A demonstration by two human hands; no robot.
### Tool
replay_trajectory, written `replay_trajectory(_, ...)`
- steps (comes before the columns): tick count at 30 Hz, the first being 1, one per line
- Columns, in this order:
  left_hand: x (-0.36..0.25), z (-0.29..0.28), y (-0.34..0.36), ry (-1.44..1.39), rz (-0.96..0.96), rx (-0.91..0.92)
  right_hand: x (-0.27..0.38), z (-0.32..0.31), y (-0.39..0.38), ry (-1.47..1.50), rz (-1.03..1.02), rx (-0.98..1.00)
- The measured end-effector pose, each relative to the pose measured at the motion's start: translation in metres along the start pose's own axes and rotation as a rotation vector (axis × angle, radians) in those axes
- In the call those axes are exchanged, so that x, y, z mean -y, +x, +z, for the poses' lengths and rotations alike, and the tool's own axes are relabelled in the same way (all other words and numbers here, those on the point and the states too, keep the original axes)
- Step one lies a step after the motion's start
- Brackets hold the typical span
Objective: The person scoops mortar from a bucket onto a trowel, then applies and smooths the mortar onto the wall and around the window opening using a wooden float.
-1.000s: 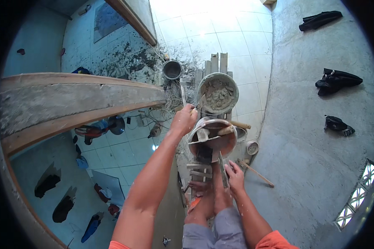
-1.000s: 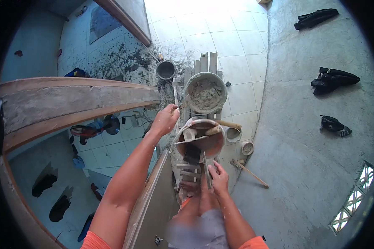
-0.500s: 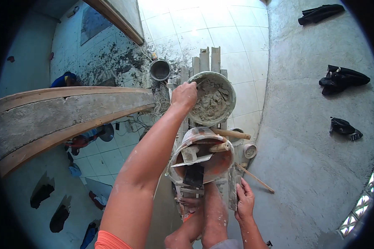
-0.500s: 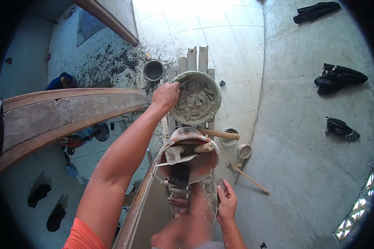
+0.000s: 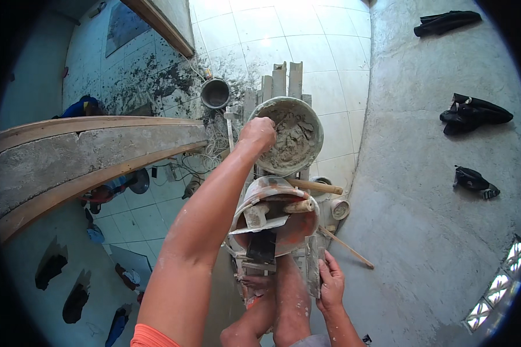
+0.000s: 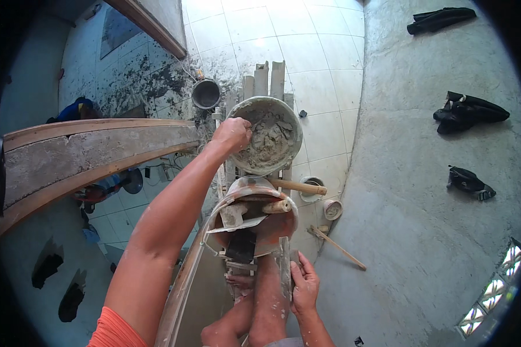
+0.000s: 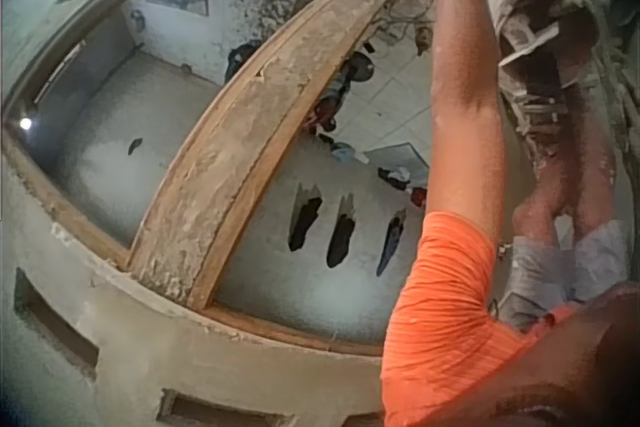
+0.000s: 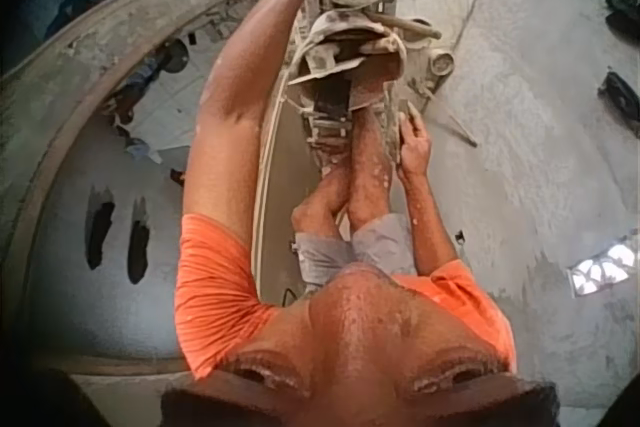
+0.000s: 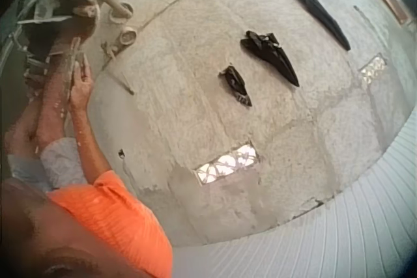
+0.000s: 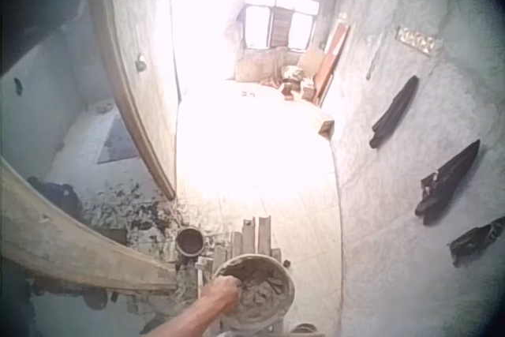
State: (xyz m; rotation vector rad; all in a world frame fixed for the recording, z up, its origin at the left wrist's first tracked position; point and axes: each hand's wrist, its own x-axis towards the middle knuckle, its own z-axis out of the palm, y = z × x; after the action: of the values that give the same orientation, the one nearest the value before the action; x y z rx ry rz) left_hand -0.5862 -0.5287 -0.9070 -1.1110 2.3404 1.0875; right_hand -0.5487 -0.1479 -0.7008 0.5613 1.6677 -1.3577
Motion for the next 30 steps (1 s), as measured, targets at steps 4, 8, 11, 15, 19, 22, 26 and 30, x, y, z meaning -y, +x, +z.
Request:
replay_trajectory(4,0.008,-0.002,-0.013,-0.102,0.036,-0.077,0.002,0.006,0.0,-0.006,-0.005,0.016)
replay_trajectory(8,0.017,-0.015,-0.034,-0.709,-0.066,0.024,0.012,0.017,0.007,0.014,-0.021,0.047)
replay_trajectory(11,0.015,-0.021,-0.055,-1.064,-0.241,0.191,0.036,0.047,0.026,0.149,0.01,0.14)
replay_trajectory(15,0.032,-0.015,-0.086,-1.182,-0.161,0.196,0.044,0.099,0.086,0.289,-0.049,0.28)
replay_trajectory(19,0.03,0.011,-0.098,-1.238,0.022,0.145,0.039,0.119,0.182,0.475,-0.006,0.311)
replay_trajectory(22,0.031,0.023,-0.106,-1.167,0.172,0.06,0.038,0.143,0.219,0.696,0.077,0.345)
replay_trajectory(26,0.03,0.015,-0.122,-0.747,0.377,-0.115,0.029,0.148,0.225,0.931,0.129,0.421)
replay_trajectory(30,0.03,0.0,-0.135,-0.605,0.452,-0.175,0.037,0.146,0.207,1.13,0.154,0.434)
